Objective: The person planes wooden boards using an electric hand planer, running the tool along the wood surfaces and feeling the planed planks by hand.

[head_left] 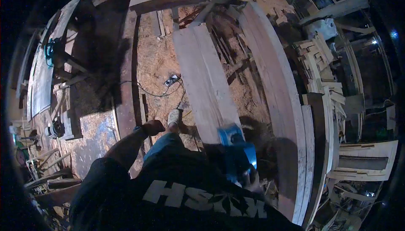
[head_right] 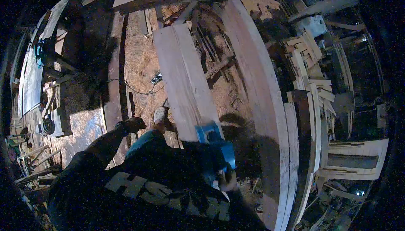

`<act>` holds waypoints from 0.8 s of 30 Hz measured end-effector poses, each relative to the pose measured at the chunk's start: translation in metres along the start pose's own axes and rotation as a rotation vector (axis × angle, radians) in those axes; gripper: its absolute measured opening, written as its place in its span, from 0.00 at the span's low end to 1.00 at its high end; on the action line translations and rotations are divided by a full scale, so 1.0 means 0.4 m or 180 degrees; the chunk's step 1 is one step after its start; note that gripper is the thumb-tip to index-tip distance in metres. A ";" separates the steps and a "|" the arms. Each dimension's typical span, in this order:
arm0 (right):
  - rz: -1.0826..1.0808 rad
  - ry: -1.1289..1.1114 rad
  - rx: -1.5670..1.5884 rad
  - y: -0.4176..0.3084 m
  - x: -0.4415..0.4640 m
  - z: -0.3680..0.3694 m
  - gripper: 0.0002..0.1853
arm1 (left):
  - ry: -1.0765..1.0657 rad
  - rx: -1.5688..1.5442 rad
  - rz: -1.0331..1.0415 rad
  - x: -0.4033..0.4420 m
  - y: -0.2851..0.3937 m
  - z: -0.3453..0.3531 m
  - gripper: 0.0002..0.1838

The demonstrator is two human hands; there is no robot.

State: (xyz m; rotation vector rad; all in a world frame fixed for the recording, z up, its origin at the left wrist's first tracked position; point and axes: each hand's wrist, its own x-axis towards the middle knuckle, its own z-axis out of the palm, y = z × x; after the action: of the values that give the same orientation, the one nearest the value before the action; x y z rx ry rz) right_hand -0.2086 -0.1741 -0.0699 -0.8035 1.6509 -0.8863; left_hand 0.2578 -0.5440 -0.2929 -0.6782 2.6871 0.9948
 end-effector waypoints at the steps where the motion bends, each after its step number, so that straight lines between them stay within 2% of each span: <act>1: -0.0191 0.0254 0.0077 0.041 -0.026 0.004 0.27 | 0.0042 -0.0026 0.0399 0.001 -0.026 0.031 0.15; 3: -0.0584 0.0804 0.0236 0.099 -0.040 0.029 0.26 | -0.0281 0.0443 0.0408 -0.003 -0.020 0.053 0.15; 4: -0.0459 0.0601 0.0090 0.102 -0.018 0.020 0.25 | -0.0423 0.0684 0.0412 0.000 -0.018 0.061 0.16; 6: -0.0194 0.0178 -0.0193 -0.022 0.102 0.019 0.24 | -0.0199 0.0333 0.0475 -0.025 -0.068 0.094 0.16; 7: -0.0177 0.0210 -0.0184 -0.095 0.149 0.043 0.20 | -0.0087 0.0160 0.0500 -0.043 -0.110 0.117 0.16; 8: -0.0164 0.0242 -0.0173 -0.158 0.201 0.074 0.16 | -0.0111 -0.0216 0.0048 -0.062 -0.174 0.168 0.16; 9: -0.0663 0.0181 -0.0243 -0.184 0.259 0.089 0.15 | -0.0137 -0.0590 -0.0404 -0.079 -0.244 0.232 0.15; 10: -0.0815 0.0167 -0.0290 -0.203 0.310 0.105 0.14 | -0.0164 -0.0963 -0.0858 -0.088 -0.277 0.257 0.15; 11: -0.0968 0.0155 -0.0336 -0.223 0.361 0.120 0.14 | 0.0235 0.0224 0.0525 -0.112 -0.270 0.212 0.15; 13: -0.0661 0.0180 -0.0339 -0.275 0.449 0.148 0.16 | -0.0247 -0.0620 -0.0814 -0.128 -0.125 0.076 0.15; 15: -0.0811 0.0190 -0.0390 -0.308 0.552 0.176 0.18 | -0.0420 -0.0804 -0.1289 -0.124 -0.096 0.055 0.14; 17: -0.1033 0.0234 -0.0507 -0.326 0.667 0.210 0.20 | -0.0291 -0.0334 -0.0897 -0.128 -0.190 0.154 0.14; 20: -0.1135 0.0250 -0.0597 -0.413 0.775 0.253 0.23 | -0.0102 -0.0049 -0.0353 -0.136 -0.153 0.127 0.11; 21: -0.1180 0.0278 -0.0666 -0.434 0.812 0.264 0.24 | -0.0454 0.0442 -0.0451 -0.125 -0.094 0.063 0.11; 22: -0.1225 0.0307 -0.0736 -0.453 0.848 0.275 0.25 | -0.0444 -0.0004 -0.0780 -0.123 -0.028 -0.006 0.11; 24: -0.1148 0.0351 -0.0853 -0.481 0.909 0.297 0.28 | -0.0213 -0.0569 -0.1082 -0.133 -0.064 0.042 0.10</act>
State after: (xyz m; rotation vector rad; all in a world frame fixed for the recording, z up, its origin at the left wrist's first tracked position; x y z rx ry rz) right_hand -0.1609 -0.5988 -0.0975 -1.2865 1.7752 -0.9810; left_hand 0.3172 -0.5316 -0.3022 -1.0718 2.3364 1.1452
